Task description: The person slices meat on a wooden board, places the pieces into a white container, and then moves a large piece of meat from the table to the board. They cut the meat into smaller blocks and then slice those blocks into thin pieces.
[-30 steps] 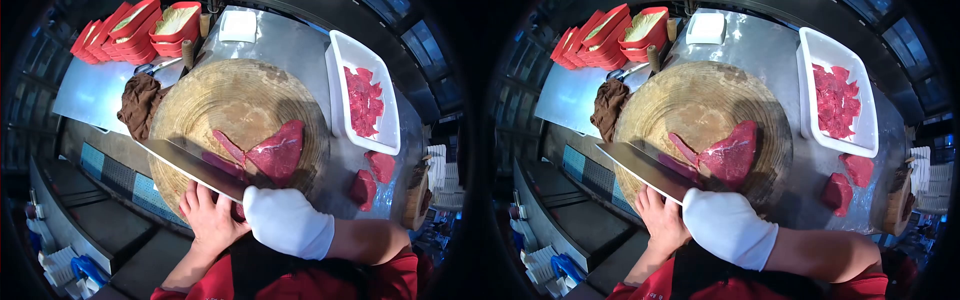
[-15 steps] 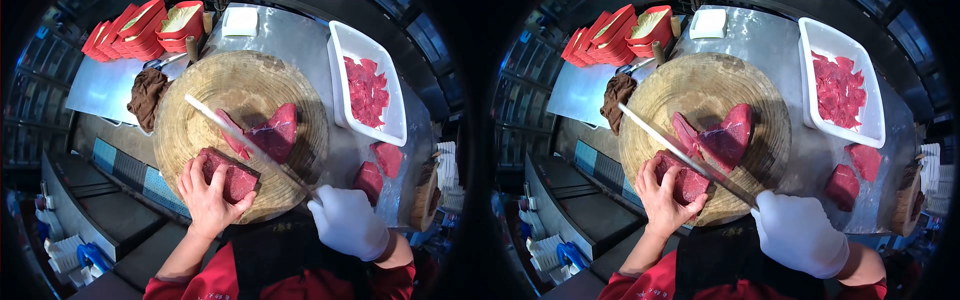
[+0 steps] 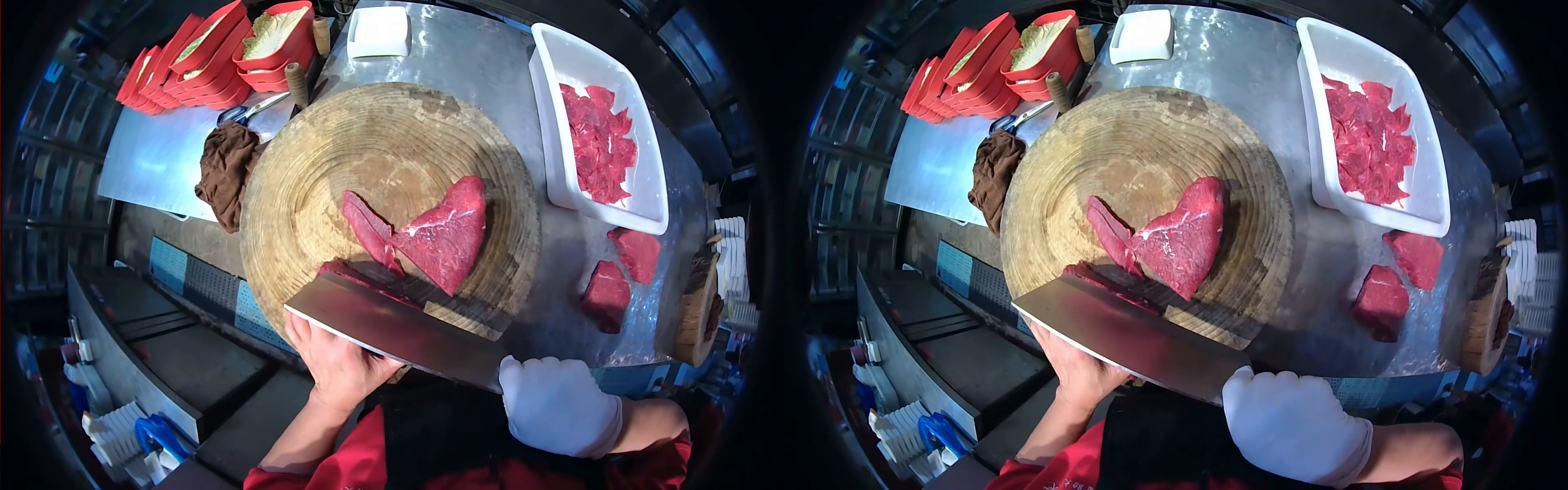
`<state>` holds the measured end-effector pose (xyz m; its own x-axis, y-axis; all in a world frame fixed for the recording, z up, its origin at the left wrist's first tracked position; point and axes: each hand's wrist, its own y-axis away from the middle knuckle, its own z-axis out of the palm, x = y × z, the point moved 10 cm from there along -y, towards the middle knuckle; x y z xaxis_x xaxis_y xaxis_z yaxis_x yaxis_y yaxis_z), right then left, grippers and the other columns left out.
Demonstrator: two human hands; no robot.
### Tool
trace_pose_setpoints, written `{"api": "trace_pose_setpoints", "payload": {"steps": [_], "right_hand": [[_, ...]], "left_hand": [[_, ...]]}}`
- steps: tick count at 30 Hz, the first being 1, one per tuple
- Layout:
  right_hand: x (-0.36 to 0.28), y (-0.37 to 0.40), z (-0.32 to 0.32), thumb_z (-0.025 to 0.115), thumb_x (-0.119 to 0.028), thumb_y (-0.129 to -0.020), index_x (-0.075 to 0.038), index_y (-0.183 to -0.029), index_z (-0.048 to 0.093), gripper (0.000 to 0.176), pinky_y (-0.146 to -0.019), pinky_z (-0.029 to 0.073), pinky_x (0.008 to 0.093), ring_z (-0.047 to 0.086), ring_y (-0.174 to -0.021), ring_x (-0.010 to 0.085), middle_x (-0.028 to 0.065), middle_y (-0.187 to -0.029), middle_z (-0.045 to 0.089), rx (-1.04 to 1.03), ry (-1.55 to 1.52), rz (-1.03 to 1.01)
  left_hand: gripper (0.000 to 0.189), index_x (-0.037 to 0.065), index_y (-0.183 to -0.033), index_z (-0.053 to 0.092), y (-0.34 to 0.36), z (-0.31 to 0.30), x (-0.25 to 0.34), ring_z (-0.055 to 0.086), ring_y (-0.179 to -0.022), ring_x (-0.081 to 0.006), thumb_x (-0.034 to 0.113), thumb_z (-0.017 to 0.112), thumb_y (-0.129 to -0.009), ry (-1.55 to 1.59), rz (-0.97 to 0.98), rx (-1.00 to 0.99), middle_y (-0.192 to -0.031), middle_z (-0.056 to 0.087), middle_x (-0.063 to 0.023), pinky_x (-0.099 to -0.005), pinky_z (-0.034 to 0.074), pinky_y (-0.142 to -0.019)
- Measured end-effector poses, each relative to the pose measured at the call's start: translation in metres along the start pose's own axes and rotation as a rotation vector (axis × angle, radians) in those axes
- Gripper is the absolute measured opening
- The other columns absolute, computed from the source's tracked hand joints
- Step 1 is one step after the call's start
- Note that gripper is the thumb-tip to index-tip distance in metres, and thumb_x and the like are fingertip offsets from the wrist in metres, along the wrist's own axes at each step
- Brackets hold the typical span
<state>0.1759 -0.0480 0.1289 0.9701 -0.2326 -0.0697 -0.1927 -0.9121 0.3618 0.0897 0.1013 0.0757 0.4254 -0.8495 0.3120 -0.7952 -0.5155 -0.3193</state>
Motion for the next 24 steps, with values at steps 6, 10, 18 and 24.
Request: {"api": "trace_pose_setpoints", "payload": {"steps": [6, 10, 18, 24], "right_hand": [[0.005, 0.000, 0.008, 0.064, -0.022, -0.083, -0.001, -0.091, 0.062, 0.023, -0.047, 0.048, 0.0388, 0.062, -0.053, 0.0242, 0.0077, -0.060, 0.058, -0.098, -0.118, 0.018], [0.013, 0.000, 0.017, 0.063, -0.018, -0.079, 0.001, -0.093, 0.062, 0.023, -0.051, 0.051, 0.0399, 0.066, -0.058, 0.0278, 0.0125, -0.065, 0.063, -0.287, -0.251, 0.074], [0.020, -0.002, 0.017, 0.064, -0.019, -0.076, 0.002, -0.092, 0.060, 0.026, -0.048, 0.050, 0.0432, 0.064, -0.056, 0.0291, 0.0124, -0.064, 0.061, -0.330, -0.295, 0.023], [0.020, -0.030, 0.007, 0.064, -0.016, -0.078, 0.000, -0.089, 0.058, 0.021, -0.045, 0.048, 0.0429, 0.061, -0.051, 0.0285, 0.0105, -0.062, 0.058, -0.236, -0.370, -0.078]], "left_hand": [[0.058, 0.007, -0.108, 0.067, 0.001, 0.004, -0.002, 0.050, -0.113, -0.0421, 0.049, 0.076, -0.068, 0.029, 0.021, -0.033, -0.118, 0.057, -0.0173, -0.0559, 0.031, -0.099], [0.059, 0.006, -0.108, 0.067, 0.000, 0.001, 0.001, 0.050, -0.113, -0.0412, 0.050, 0.075, -0.071, 0.042, 0.027, -0.030, -0.118, 0.057, -0.0176, -0.0565, 0.031, -0.101], [0.066, 0.007, -0.110, 0.065, -0.004, 0.006, 0.000, 0.049, -0.116, -0.0417, 0.060, 0.073, -0.071, 0.080, 0.028, -0.124, -0.118, 0.057, -0.0198, -0.0580, 0.031, -0.102], [0.063, 0.004, -0.119, 0.060, 0.007, 0.010, -0.008, 0.050, -0.113, -0.0452, 0.051, 0.071, -0.078, -0.006, 0.069, -0.036, -0.122, 0.055, -0.0216, -0.0613, 0.034, -0.097]]}}
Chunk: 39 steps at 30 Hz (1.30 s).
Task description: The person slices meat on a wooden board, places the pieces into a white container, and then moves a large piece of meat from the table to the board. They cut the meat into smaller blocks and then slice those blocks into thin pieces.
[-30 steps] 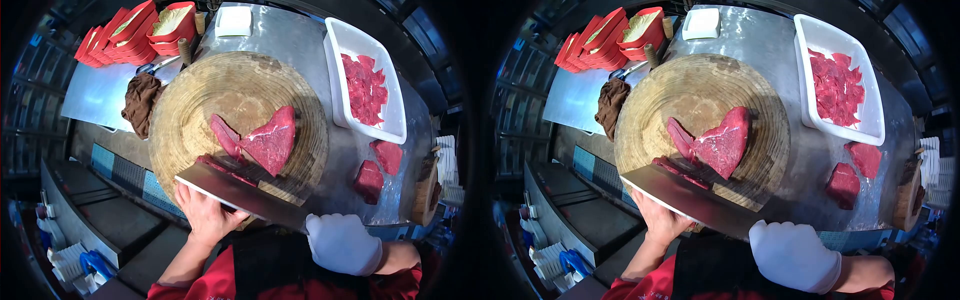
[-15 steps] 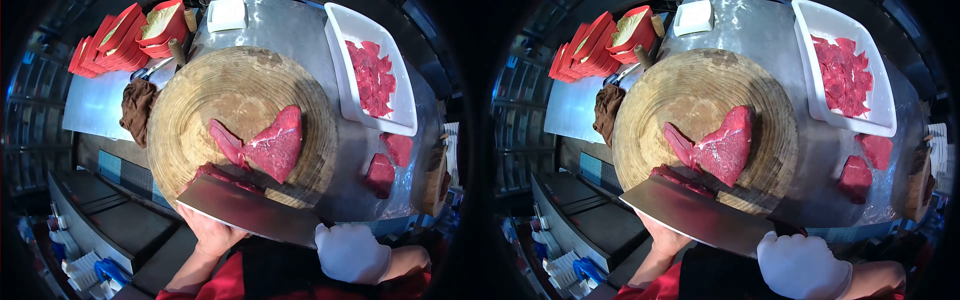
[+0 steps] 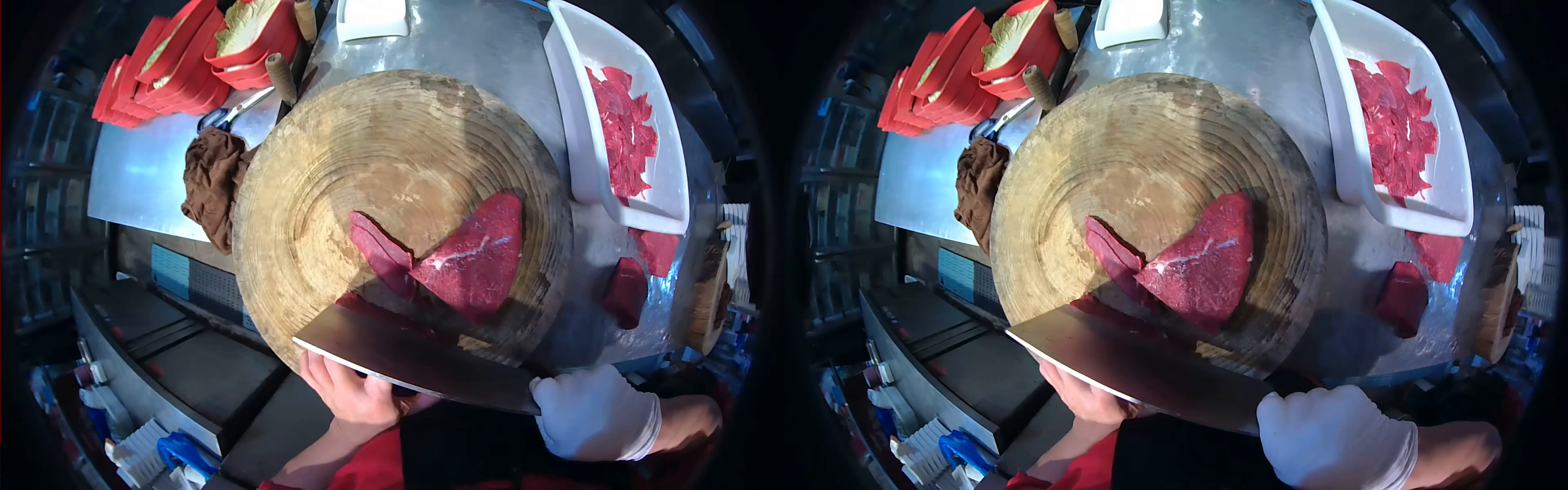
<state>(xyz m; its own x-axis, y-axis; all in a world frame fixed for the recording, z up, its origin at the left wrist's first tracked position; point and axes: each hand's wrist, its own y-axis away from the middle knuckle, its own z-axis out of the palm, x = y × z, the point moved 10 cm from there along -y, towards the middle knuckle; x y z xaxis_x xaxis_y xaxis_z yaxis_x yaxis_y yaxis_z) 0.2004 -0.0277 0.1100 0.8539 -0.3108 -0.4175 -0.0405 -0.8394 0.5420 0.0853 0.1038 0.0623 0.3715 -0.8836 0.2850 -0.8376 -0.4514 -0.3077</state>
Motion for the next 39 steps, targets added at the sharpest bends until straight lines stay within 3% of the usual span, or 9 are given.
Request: {"api": "trace_pose_setpoints", "payload": {"steps": [5, 6, 13, 18, 22, 25, 31, 37, 39], "right_hand": [[-0.014, -0.062, -0.013, 0.065, -0.016, -0.079, -0.004, -0.081, 0.056, 0.015, -0.047, 0.051, 0.0421, 0.064, -0.051, 0.0274, 0.0094, -0.058, 0.056, 0.109, -0.182, -0.001], [-0.032, -0.073, -0.020, 0.060, -0.014, -0.084, -0.007, -0.078, 0.053, 0.011, -0.042, 0.047, 0.0352, 0.061, -0.049, 0.0206, 0.0064, -0.062, 0.054, 0.192, -0.078, -0.068], [-0.050, -0.052, -0.030, 0.061, -0.012, -0.078, -0.004, -0.078, 0.052, 0.012, -0.045, 0.048, 0.0352, 0.061, -0.052, 0.0229, 0.0072, -0.063, 0.051, 0.485, -0.123, -0.212], [-0.013, 0.000, -0.002, 0.059, -0.010, -0.079, -0.004, -0.077, 0.051, 0.010, -0.045, 0.048, 0.0364, 0.063, -0.055, 0.0236, 0.0079, -0.062, 0.054, 0.299, 0.204, -0.217], [0.001, 0.007, -0.016, 0.060, -0.011, -0.078, -0.006, -0.076, 0.051, 0.011, -0.045, 0.047, 0.0335, 0.062, -0.054, 0.0218, 0.0074, -0.061, 0.053, 0.456, 0.016, -0.072], [-0.019, 0.023, -0.022, 0.060, -0.012, -0.078, -0.007, -0.077, 0.052, 0.010, -0.045, 0.047, 0.0337, 0.063, -0.053, 0.0214, 0.0067, -0.061, 0.054, 0.395, 0.082, -0.150], [0.002, 0.030, 0.001, 0.060, -0.016, -0.081, -0.008, -0.079, 0.054, 0.010, -0.044, 0.048, 0.0380, 0.064, -0.052, 0.0228, 0.0060, -0.060, 0.059, 0.048, 0.050, 0.079], [-0.005, 0.003, -0.006, 0.064, -0.019, -0.083, -0.005, -0.086, 0.061, 0.015, -0.051, 0.050, 0.0461, 0.066, -0.059, 0.0314, 0.0134, -0.066, 0.063, -0.001, 0.062, 0.136], [-0.009, -0.021, -0.006, 0.062, -0.018, -0.083, -0.006, -0.083, 0.057, 0.013, -0.047, 0.050, 0.0425, 0.065, -0.055, 0.0273, 0.0100, -0.062, 0.061, 0.005, 0.017, 0.092]], "left_hand": [[0.045, 0.010, -0.127, 0.057, 0.008, 0.005, -0.011, 0.051, -0.114, -0.0448, 0.037, 0.059, -0.091, -0.026, -0.112, 0.078, -0.126, 0.052, -0.0218, -0.0604, 0.038, -0.092], [0.050, 0.014, -0.126, 0.059, 0.008, 0.006, -0.010, 0.050, -0.113, -0.0461, 0.043, 0.063, -0.086, -0.062, -0.061, 0.060, -0.126, 0.051, -0.0237, -0.0590, 0.038, -0.092], [0.070, 0.016, -0.120, 0.061, -0.011, -0.006, 0.004, 0.044, -0.117, -0.0498, 0.057, 0.076, -0.066, -0.020, -0.078, -0.037, -0.124, 0.047, -0.0275, -0.0575, 0.035, -0.093], [0.071, 0.010, -0.113, 0.064, -0.015, -0.010, 0.009, 0.044, -0.117, -0.0468, 0.055, 0.079, -0.061, -0.018, -0.089, 0.006, -0.125, 0.048, -0.0265, -0.0564, 0.036, -0.096], [0.071, 0.009, -0.112, 0.064, -0.014, -0.010, 0.010, 0.045, -0.117, -0.0451, 0.055, 0.080, -0.060, -0.013, -0.086, 0.026, -0.125, 0.048, -0.0246, -0.0558, 0.036, -0.097], [0.075, 0.011, -0.117, 0.063, -0.006, -0.003, 0.003, 0.041, -0.121, -0.0478, 0.055, 0.080, -0.057, 0.008, -0.122, -0.007, -0.129, 0.045, -0.0249, -0.0566, 0.034, -0.097], [0.075, 0.014, -0.117, 0.064, -0.011, -0.006, 0.006, 0.040, -0.121, -0.0492, 0.056, 0.080, -0.057, -0.025, -0.111, -0.020, -0.125, 0.045, -0.0251, -0.0577, 0.033, -0.098], [0.074, 0.015, -0.111, 0.066, -0.007, -0.004, 0.001, 0.042, -0.118, -0.0500, 0.063, 0.079, -0.057, 0.022, -0.066, -0.042, -0.122, 0.047, -0.0274, -0.0623, 0.032, -0.097], [0.076, 0.014, -0.113, 0.065, -0.003, 0.002, -0.004, 0.043, -0.116, -0.0496, 0.064, 0.079, -0.058, 0.043, -0.067, -0.083, -0.123, 0.047, -0.0275, -0.0624, 0.031, -0.098]]}}
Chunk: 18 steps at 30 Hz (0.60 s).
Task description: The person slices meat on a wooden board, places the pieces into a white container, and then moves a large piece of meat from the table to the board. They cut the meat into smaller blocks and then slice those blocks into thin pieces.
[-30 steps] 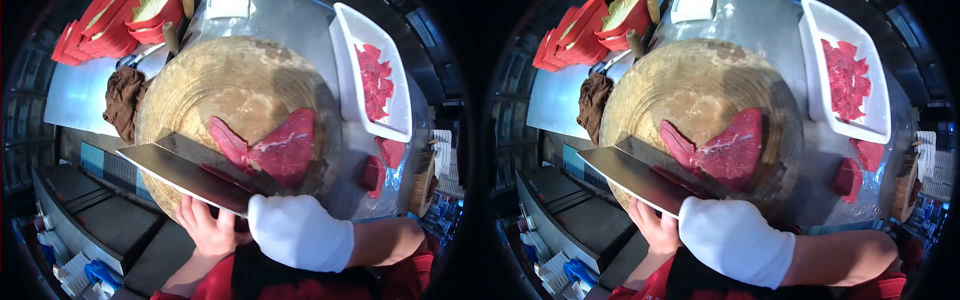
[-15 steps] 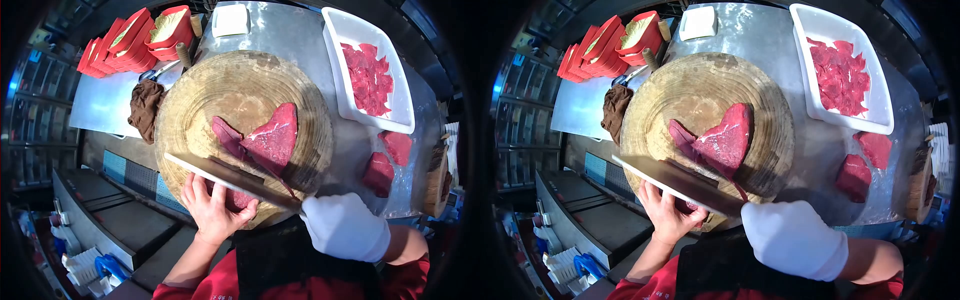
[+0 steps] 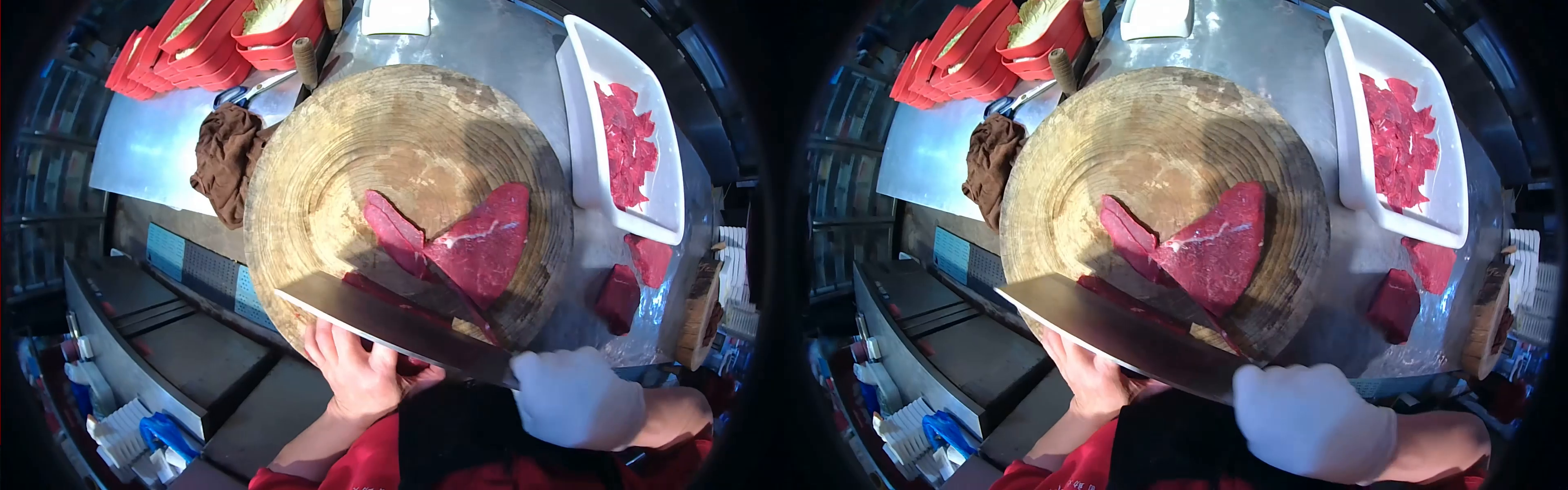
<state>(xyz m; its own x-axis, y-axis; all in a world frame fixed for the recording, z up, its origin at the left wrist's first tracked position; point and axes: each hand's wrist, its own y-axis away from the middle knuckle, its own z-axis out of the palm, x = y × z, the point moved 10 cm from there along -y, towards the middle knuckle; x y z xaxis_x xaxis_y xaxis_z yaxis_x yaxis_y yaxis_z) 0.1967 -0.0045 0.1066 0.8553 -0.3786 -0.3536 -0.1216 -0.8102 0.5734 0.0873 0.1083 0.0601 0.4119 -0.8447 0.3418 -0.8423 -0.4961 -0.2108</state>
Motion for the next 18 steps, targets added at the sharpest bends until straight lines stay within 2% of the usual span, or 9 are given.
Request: {"api": "trace_pose_setpoints", "payload": {"steps": [2, 4, 5, 6, 8, 11, 12, 14, 18], "right_hand": [[-0.019, -0.030, -0.005, 0.060, -0.016, -0.086, -0.006, -0.079, 0.054, 0.013, -0.043, 0.050, 0.0387, 0.064, -0.052, 0.0234, 0.0078, -0.060, 0.059, 0.136, -0.014, -0.129], [-0.047, -0.048, -0.028, 0.064, -0.013, -0.079, -0.003, -0.081, 0.054, 0.014, -0.048, 0.050, 0.0399, 0.065, -0.058, 0.0282, 0.0118, -0.066, 0.059, 0.421, -0.173, -0.325], [-0.051, -0.063, -0.028, 0.064, -0.013, -0.077, -0.001, -0.080, 0.054, 0.016, -0.047, 0.049, 0.0379, 0.065, -0.058, 0.0262, 0.0117, -0.067, 0.059, 0.346, -0.270, -0.272], [-0.059, -0.065, -0.030, 0.064, -0.013, -0.078, -0.001, -0.081, 0.054, 0.016, -0.047, 0.050, 0.0386, 0.065, -0.056, 0.0273, 0.0114, -0.065, 0.058, 0.365, -0.113, -0.286], [-0.068, -0.052, -0.032, 0.063, -0.014, -0.079, 0.000, -0.082, 0.054, 0.016, -0.048, 0.051, 0.0391, 0.065, -0.054, 0.0279, 0.0122, -0.064, 0.060, 0.475, -0.005, -0.451], [-0.031, -0.035, -0.013, 0.062, -0.014, -0.080, 0.000, -0.084, 0.055, 0.016, -0.050, 0.051, 0.0412, 0.065, -0.054, 0.0294, 0.0128, -0.064, 0.062, 0.347, -0.271, -0.224], [-0.018, -0.023, 0.000, 0.063, -0.015, -0.080, -0.001, -0.085, 0.055, 0.017, -0.051, 0.051, 0.0431, 0.065, -0.055, 0.0319, 0.0133, -0.064, 0.063, 0.220, -0.130, -0.125], [0.006, 0.004, 0.004, 0.060, -0.011, -0.080, -0.001, -0.085, 0.055, 0.013, -0.051, 0.052, 0.0416, 0.066, -0.055, 0.0314, 0.0148, -0.062, 0.063, 0.246, -0.055, -0.086], [0.022, 0.018, 0.001, 0.058, -0.009, -0.078, -0.002, -0.084, 0.053, 0.011, -0.049, 0.051, 0.0411, 0.066, -0.056, 0.0292, 0.0132, -0.061, 0.061, 0.303, -0.037, -0.083]], "left_hand": [[0.075, 0.012, -0.115, 0.063, 0.002, 0.000, 0.002, 0.044, -0.116, -0.0486, 0.062, 0.077, -0.062, -0.003, 0.058, 0.045, -0.123, 0.047, -0.0264, -0.0623, 0.031, -0.098], [0.067, 0.010, -0.113, 0.063, -0.004, -0.007, 0.003, 0.047, -0.111, -0.0466, 0.055, 0.077, -0.065, 0.025, -0.015, 0.109, -0.122, 0.048, -0.0255, -0.0612, 0.033, -0.096], [0.065, 0.010, -0.113, 0.062, -0.003, -0.003, 0.000, 0.047, -0.109, -0.0459, 0.052, 0.077, -0.065, -0.005, -0.023, 0.115, -0.121, 0.049, -0.0254, -0.0602, 0.033, -0.095], [0.062, 0.010, -0.113, 0.062, -0.001, -0.002, -0.001, 0.048, -0.107, -0.0452, 0.048, 0.076, -0.066, -0.036, -0.022, 0.113, -0.119, 0.049, -0.0252, -0.0593, 0.034, -0.094], [0.062, 0.011, -0.114, 0.061, -0.003, -0.007, 0.007, 0.049, -0.103, -0.0437, 0.045, 0.076, -0.065, -0.086, 0.017, 0.113, -0.117, 0.050, -0.0250, -0.0579, 0.035, -0.093], [0.066, 0.011, -0.116, 0.061, -0.007, -0.014, 0.012, 0.049, -0.108, -0.0428, 0.051, 0.077, -0.066, -0.044, 0.007, 0.113, -0.117, 0.050, -0.0238, -0.0552, 0.035, -0.095], [0.069, 0.011, -0.116, 0.060, -0.005, -0.016, 0.013, 0.049, -0.111, -0.0424, 0.056, 0.077, -0.066, -0.032, -0.006, 0.147, -0.118, 0.051, -0.0231, -0.0541, 0.035, -0.095], [0.074, 0.006, -0.114, 0.063, -0.003, -0.016, 0.011, 0.046, -0.115, -0.0428, 0.056, 0.079, -0.062, -0.011, -0.001, 0.184, -0.126, 0.047, -0.0241, -0.0517, 0.036, -0.096], [0.062, 0.009, -0.110, 0.065, -0.002, -0.023, 0.008, 0.046, -0.116, -0.0418, 0.045, 0.084, -0.064, -0.058, -0.135, 0.189, -0.124, 0.048, -0.0240, -0.0520, 0.035, -0.099]]}}
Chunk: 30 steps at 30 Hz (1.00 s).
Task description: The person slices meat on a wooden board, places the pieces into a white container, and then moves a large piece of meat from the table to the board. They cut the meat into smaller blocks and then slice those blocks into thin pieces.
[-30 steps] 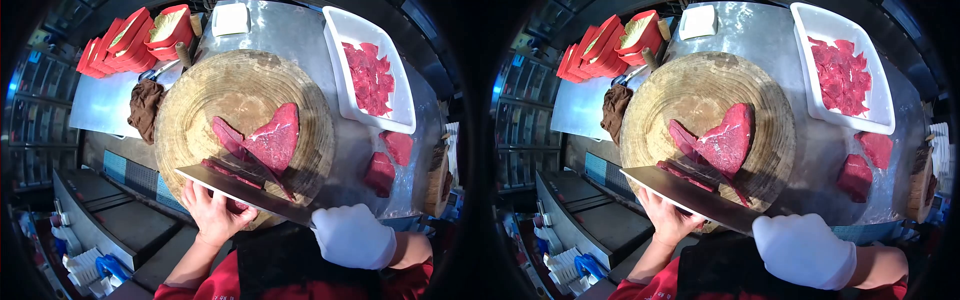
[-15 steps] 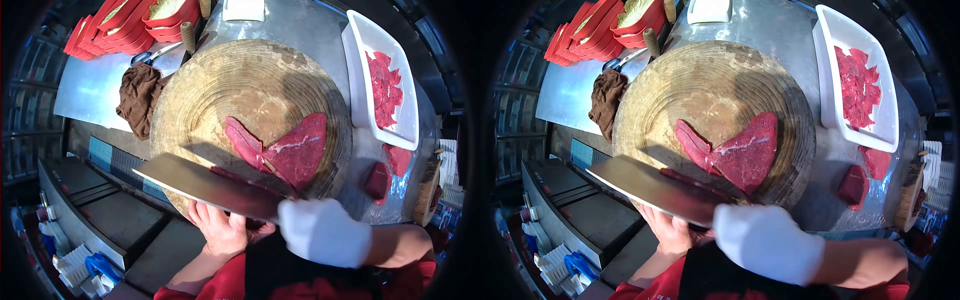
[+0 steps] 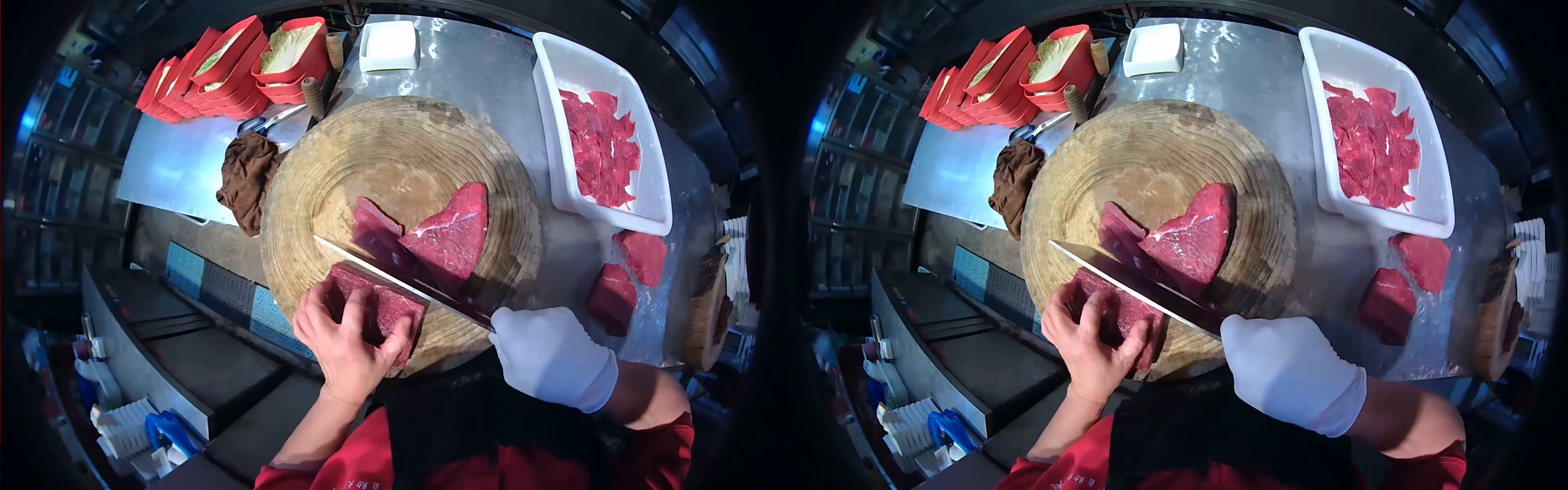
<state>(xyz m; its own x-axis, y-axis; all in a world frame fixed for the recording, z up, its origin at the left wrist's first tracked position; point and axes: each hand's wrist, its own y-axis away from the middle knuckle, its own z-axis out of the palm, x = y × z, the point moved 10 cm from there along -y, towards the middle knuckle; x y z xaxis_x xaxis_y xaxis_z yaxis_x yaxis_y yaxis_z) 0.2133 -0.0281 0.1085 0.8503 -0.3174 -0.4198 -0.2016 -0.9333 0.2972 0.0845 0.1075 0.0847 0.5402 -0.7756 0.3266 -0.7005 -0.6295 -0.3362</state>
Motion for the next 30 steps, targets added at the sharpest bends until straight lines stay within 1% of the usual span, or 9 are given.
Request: {"api": "trace_pose_setpoints", "payload": {"steps": [6, 12, 15, 22, 24, 25, 28, 29, 30], "right_hand": [[-0.026, 0.022, -0.015, 0.061, -0.013, -0.079, -0.007, -0.077, 0.053, 0.010, -0.044, 0.048, 0.0362, 0.063, -0.051, 0.0220, 0.0050, -0.058, 0.054, 0.067, 0.114, -0.126], [-0.024, 0.021, -0.006, 0.064, -0.021, -0.081, -0.011, -0.072, 0.052, 0.018, -0.039, 0.044, 0.0297, 0.061, -0.050, 0.0147, 0.0008, -0.057, 0.051, -0.111, 0.312, -0.108], [-0.023, 0.014, 0.002, 0.062, -0.019, -0.079, -0.007, -0.079, 0.057, 0.013, -0.043, 0.045, 0.0390, 0.061, -0.051, 0.0225, 0.0051, -0.059, 0.055, -0.189, 0.308, -0.040], [-0.010, -0.007, -0.001, 0.063, -0.019, -0.079, -0.005, -0.080, 0.057, 0.016, -0.043, 0.046, 0.0386, 0.061, -0.052, 0.0256, 0.0073, -0.059, 0.056, -0.423, 0.050, 0.035], [-0.017, -0.014, -0.003, 0.063, -0.019, -0.080, -0.003, -0.082, 0.058, 0.016, -0.046, 0.049, 0.0408, 0.065, -0.055, 0.0276, 0.0103, -0.062, 0.060, -0.380, 0.101, -0.058], [-0.016, -0.020, 0.003, 0.063, -0.019, -0.080, -0.003, -0.082, 0.058, 0.016, -0.046, 0.049, 0.0408, 0.065, -0.055, 0.0276, 0.0103, -0.062, 0.060, -0.406, 0.104, -0.051], [-0.039, -0.067, 0.012, 0.059, -0.015, -0.084, -0.006, -0.077, 0.053, 0.013, -0.040, 0.047, 0.0344, 0.061, -0.048, 0.0201, 0.0047, -0.060, 0.054, -0.142, -0.060, -0.133], [-0.057, -0.082, 0.005, 0.059, -0.014, -0.082, -0.006, -0.078, 0.056, 0.010, -0.041, 0.048, 0.0352, 0.062, -0.051, 0.0211, 0.0061, -0.063, 0.056, -0.105, -0.025, -0.145], [-0.070, -0.091, -0.004, 0.059, -0.015, -0.083, -0.005, -0.078, 0.057, 0.011, -0.044, 0.049, 0.0362, 0.063, -0.051, 0.0220, 0.0081, -0.063, 0.057, 0.042, -0.103, -0.252]], "left_hand": [[0.059, 0.012, -0.110, 0.066, 0.007, 0.009, -0.006, 0.043, -0.117, -0.0444, 0.051, 0.080, -0.067, 0.006, 0.058, -0.030, -0.127, 0.047, -0.0250, -0.0521, 0.034, -0.094], [0.054, 0.013, -0.108, 0.067, 0.008, 0.013, -0.009, 0.045, -0.113, -0.0439, 0.053, 0.075, -0.072, 0.014, 0.059, -0.053, -0.124, 0.051, -0.0187, -0.0537, 0.034, -0.092], [0.057, 0.013, -0.109, 0.067, 0.007, 0.015, -0.011, 0.046, -0.113, -0.0456, 0.054, 0.075, -0.070, 0.027, 0.053, -0.071, -0.123, 0.053, -0.0193, -0.0545, 0.035, -0.092], [0.060, 0.012, -0.114, 0.067, 0.006, 0.023, -0.020, 0.050, -0.110, -0.0474, 0.054, 0.075, -0.072, 0.095, 0.047, -0.101, -0.125, 0.053, -0.0215, -0.0562, 0.039, -0.089], [0.049, 0.009, -0.117, 0.065, 0.016, 0.015, -0.023, 0.054, -0.107, -0.0461, 0.042, 0.070, -0.081, 0.034, 0.038, 0.176, -0.125, 0.055, -0.0223, -0.0533, 0.041, -0.086], [0.040, 0.012, -0.120, 0.064, 0.010, 0.015, -0.033, 0.056, -0.107, -0.0447, 0.032, 0.063, -0.086, 0.164, -0.142, -0.010, -0.125, 0.055, -0.0238, -0.0512, 0.043, -0.084], [0.053, -0.001, -0.122, 0.060, 0.002, 0.012, -0.026, 0.052, -0.109, -0.0391, 0.037, 0.066, -0.085, 0.108, -0.004, -0.003, -0.120, 0.056, -0.0199, -0.0476, 0.038, -0.094], [0.055, -0.001, -0.122, 0.059, 0.011, 0.014, -0.039, 0.052, -0.106, -0.0390, 0.037, 0.067, -0.084, 0.137, -0.174, 0.028, -0.117, 0.057, -0.0196, -0.0480, 0.038, -0.094], [0.047, 0.019, -0.119, 0.065, 0.003, 0.014, -0.026, 0.053, -0.099, -0.0415, 0.043, 0.068, -0.079, 0.055, -0.112, -0.070, -0.120, 0.053, -0.0243, -0.0475, 0.040, -0.079]]}}
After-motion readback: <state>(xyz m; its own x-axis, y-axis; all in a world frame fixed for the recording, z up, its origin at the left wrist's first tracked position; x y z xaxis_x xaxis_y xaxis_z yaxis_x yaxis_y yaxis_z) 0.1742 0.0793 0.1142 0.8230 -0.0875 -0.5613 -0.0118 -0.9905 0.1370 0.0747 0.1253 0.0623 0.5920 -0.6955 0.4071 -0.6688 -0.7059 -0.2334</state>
